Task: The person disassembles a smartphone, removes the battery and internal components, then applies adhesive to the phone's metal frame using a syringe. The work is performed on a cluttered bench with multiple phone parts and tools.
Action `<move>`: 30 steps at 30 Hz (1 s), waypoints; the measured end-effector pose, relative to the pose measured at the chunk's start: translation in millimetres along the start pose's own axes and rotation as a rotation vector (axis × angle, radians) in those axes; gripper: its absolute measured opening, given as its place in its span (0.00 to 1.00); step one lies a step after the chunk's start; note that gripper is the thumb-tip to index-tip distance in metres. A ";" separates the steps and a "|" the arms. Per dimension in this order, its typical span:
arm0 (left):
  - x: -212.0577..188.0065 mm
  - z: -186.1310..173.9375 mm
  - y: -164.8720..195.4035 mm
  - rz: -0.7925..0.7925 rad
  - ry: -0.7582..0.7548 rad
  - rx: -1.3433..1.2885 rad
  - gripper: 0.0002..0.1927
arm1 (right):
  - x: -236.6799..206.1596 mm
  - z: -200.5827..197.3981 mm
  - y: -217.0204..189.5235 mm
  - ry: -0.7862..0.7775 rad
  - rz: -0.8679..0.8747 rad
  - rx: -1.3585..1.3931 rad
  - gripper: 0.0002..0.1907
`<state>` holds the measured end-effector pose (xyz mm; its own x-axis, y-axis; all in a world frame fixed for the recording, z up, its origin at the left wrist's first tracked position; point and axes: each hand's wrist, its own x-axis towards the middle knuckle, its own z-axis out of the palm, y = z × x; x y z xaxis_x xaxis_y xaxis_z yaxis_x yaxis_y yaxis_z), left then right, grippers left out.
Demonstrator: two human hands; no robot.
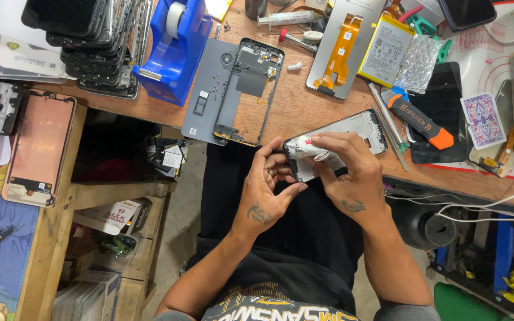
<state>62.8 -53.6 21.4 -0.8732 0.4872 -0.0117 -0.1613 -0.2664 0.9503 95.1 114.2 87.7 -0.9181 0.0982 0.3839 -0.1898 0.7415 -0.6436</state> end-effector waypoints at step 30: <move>-1.1 -0.3 0.7 -0.004 -0.003 -0.002 0.46 | -7.9 6.4 -2.2 0.061 -0.058 -0.042 0.23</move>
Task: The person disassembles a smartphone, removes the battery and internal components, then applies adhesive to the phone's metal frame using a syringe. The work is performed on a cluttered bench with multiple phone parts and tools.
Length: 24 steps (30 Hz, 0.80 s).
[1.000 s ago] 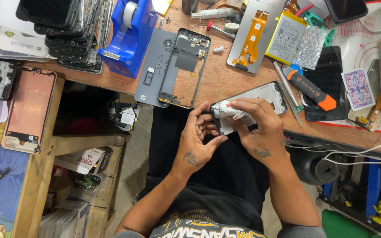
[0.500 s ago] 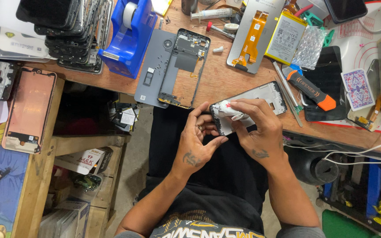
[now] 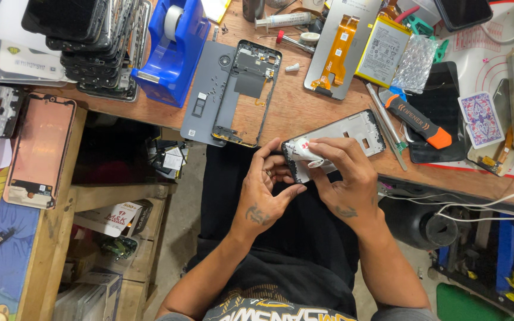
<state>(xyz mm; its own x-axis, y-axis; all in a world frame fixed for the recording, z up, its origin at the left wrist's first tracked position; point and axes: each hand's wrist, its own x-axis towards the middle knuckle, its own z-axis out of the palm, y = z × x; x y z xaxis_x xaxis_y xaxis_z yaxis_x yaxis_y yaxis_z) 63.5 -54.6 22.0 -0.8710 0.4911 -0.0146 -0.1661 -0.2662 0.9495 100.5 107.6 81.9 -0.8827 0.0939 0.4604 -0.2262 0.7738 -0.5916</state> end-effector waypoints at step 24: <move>-1.5 -4.8 -1.3 0.002 -0.031 0.035 0.51 | -0.7 0.0 -2.5 0.004 -0.068 0.006 0.23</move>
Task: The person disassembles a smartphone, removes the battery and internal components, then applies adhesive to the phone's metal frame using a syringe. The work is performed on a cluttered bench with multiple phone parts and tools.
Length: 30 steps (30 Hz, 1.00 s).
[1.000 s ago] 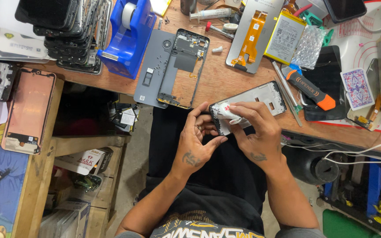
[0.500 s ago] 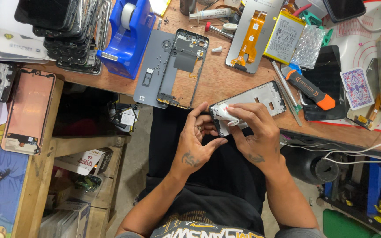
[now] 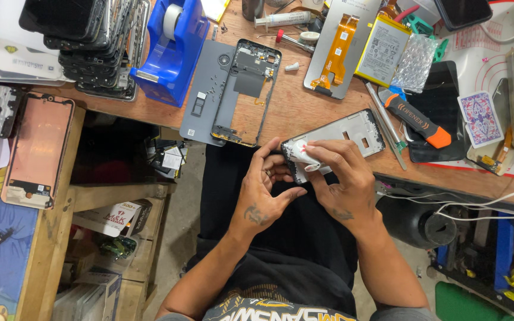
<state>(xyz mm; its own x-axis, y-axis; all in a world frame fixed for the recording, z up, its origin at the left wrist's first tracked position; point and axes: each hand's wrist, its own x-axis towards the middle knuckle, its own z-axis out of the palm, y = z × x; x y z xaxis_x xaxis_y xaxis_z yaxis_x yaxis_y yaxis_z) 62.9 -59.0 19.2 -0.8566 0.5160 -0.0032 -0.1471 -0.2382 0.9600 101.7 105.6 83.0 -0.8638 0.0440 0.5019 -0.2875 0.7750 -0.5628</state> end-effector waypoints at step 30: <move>2.0 0.5 -0.1 0.009 0.015 0.021 0.48 | -9.0 5.8 5.9 0.048 -0.053 -0.089 0.23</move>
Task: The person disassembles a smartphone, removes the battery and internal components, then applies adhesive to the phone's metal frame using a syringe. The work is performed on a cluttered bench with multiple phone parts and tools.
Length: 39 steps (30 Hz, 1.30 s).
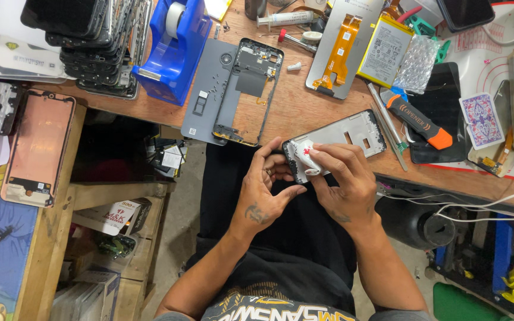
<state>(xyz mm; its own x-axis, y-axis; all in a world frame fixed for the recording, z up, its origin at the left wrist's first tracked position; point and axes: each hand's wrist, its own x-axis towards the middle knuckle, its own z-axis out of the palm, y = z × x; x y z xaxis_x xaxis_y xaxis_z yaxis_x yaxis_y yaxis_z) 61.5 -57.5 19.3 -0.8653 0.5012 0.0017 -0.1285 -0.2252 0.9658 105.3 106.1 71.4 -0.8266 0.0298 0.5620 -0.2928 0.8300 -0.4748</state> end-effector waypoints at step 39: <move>-1.4 -0.8 0.1 -0.003 -0.005 0.002 0.51 | -8.4 3.0 2.4 0.014 -0.074 -0.043 0.23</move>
<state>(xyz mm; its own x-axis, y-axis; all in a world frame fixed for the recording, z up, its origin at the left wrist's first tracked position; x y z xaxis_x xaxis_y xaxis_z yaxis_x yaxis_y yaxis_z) 62.3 -58.9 19.2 -0.8623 0.5064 -0.0002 -0.1302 -0.2214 0.9664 110.2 106.2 63.5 -0.7968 -0.0248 0.6037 -0.3313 0.8536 -0.4021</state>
